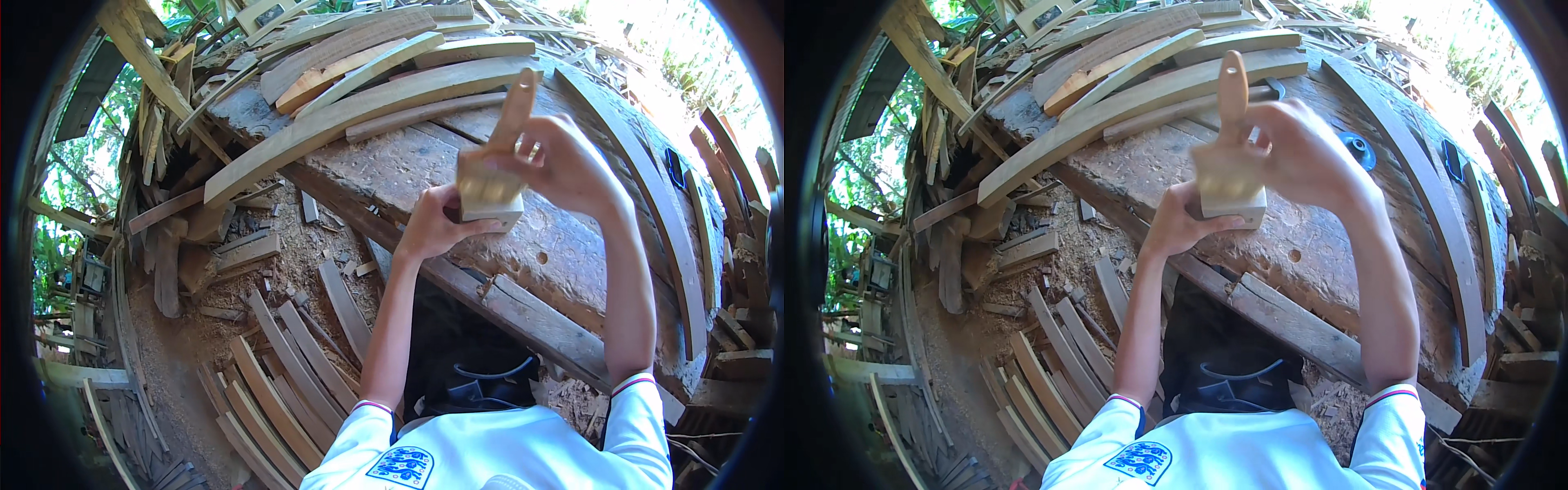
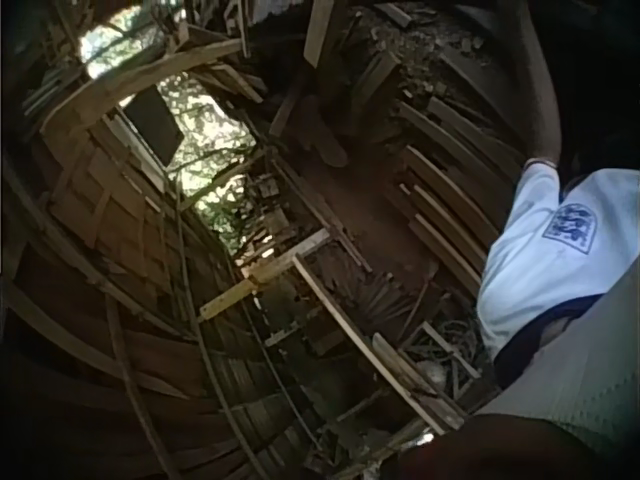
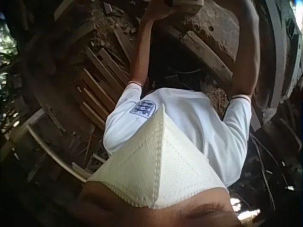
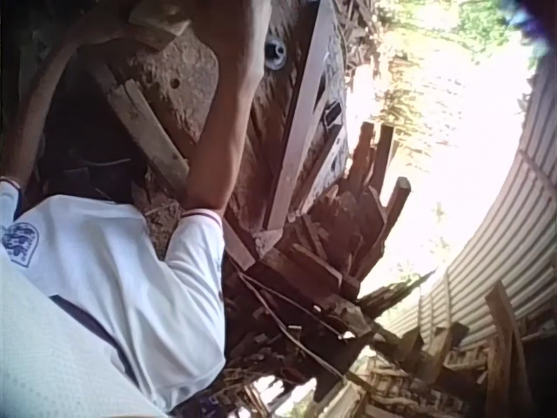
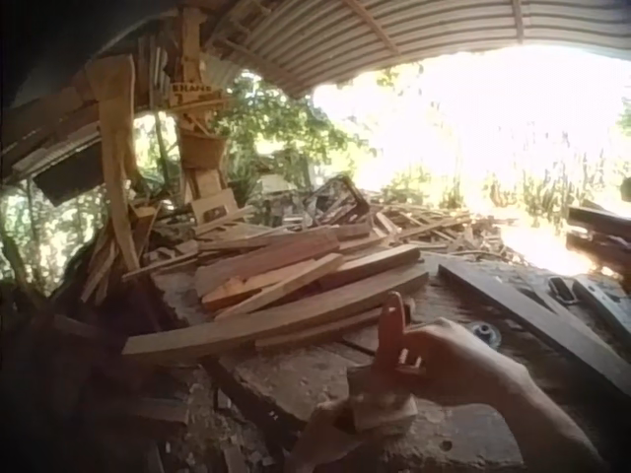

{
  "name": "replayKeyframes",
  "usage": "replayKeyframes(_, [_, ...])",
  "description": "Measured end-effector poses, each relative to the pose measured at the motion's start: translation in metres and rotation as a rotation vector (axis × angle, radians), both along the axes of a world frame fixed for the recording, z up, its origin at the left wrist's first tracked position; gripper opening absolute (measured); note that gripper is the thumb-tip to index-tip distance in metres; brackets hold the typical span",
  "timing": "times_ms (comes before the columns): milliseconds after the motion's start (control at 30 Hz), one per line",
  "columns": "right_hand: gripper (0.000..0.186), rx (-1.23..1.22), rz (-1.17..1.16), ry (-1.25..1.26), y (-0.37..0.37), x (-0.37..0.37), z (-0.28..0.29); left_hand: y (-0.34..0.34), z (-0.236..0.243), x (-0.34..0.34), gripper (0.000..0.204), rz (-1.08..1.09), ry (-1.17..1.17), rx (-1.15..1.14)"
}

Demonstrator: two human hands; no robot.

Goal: The person smooths a small rectangular wooden block using a sanding sponge, then uses a sanding disc to further refine the surface. Finally, they brush the block with a paintbrush to remove dust. The work is performed on a cluttered wooden workbench in an outdoor setting.

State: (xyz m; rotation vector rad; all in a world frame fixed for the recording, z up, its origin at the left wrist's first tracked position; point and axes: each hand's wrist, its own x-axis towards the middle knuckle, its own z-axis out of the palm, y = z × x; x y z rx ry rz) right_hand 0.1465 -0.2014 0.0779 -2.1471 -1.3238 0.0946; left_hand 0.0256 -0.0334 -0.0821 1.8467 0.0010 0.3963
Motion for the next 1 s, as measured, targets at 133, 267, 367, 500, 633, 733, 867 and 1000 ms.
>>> replayKeyframes(133, [0.024,0.034,0.011,-0.055,-0.002,0.001,-0.001,0.000,-0.005,-0.001,0.056,0.005,0.047,-0.042])
replayKeyframes(267, [0.033,0.064,0.086,0.040,-0.002,0.011,-0.012,-0.001,-0.001,0.000,0.056,0.015,-0.043,0.028])
replayKeyframes(367, [0.033,-0.002,-0.024,-0.109,-0.001,0.007,-0.010,-0.003,-0.002,0.000,0.056,-0.004,0.043,-0.066])
replayKeyframes(500, [0.031,-0.015,0.064,0.016,-0.006,-0.011,0.010,0.002,-0.007,-0.001,0.057,0.007,0.007,0.001])
replayKeyframes(633, [0.035,-0.071,-0.006,0.013,-0.002,-0.001,0.005,-0.003,0.005,0.000,0.052,0.008,0.093,-0.055])
replayKeyframes(733, [0.036,-0.028,-0.013,-0.106,-0.002,0.001,-0.002,-0.003,-0.002,0.000,0.054,0.023,0.035,-0.043])
replayKeyframes(867, [0.032,-0.028,0.101,0.051,-0.005,-0.008,0.005,-0.001,-0.003,-0.002,0.052,0.026,-0.046,-0.016])
replayKeyframes(1000, [0.037,0.064,-0.040,-0.274,0.002,0.012,-0.017,-0.004,0.002,0.002,0.050,0.011,0.023,-0.039])
